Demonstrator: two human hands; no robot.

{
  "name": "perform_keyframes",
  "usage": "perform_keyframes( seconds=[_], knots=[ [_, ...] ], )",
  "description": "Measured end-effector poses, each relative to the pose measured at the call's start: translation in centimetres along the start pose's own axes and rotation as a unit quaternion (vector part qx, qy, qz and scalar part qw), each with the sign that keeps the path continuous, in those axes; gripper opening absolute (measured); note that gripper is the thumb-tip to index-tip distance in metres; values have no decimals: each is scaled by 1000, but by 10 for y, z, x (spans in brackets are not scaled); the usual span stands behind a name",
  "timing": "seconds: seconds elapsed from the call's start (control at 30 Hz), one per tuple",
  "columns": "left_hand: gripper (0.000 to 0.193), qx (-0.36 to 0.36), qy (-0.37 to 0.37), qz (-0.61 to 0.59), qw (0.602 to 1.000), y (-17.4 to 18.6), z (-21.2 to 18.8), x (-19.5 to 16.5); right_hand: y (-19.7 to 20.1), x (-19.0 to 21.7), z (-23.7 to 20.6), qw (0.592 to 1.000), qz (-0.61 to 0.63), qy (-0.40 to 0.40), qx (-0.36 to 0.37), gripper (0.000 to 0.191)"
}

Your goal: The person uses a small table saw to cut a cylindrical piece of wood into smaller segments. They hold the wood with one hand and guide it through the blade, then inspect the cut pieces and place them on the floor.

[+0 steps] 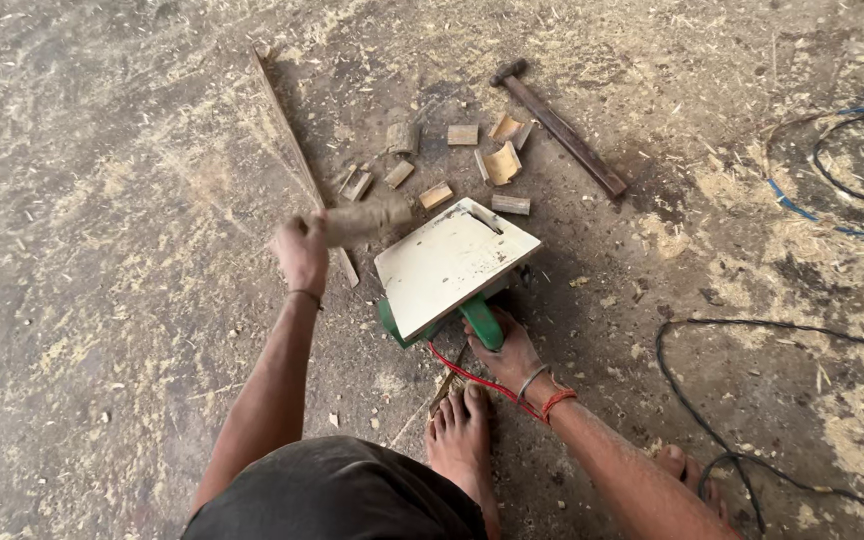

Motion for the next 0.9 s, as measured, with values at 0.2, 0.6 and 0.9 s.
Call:
perform_keyframes(
  seconds=[0.2,0.6,0.9],
  knots=[
    [25,-6,110,-161,981,-13,-3,3,2,2,-2,1000,-21,1,3,28],
    [34,-16,-113,44,992,-15,3,-6,0,-12,-1,999,1,48,-6,27],
    [18,9,-236,76,969,-31,-5,-37,1,1,0,1000,-5,26,11,28]
  ],
)
Point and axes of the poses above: each hand's wrist, its own z-axis towards the middle knuckle, its own y-axis out of the back of the hand, x = y × z, the point moved 2 cm from there along z, towards the middle knuckle, and after that the axes turned 15 degrees about -x, right-handed, at the moved point
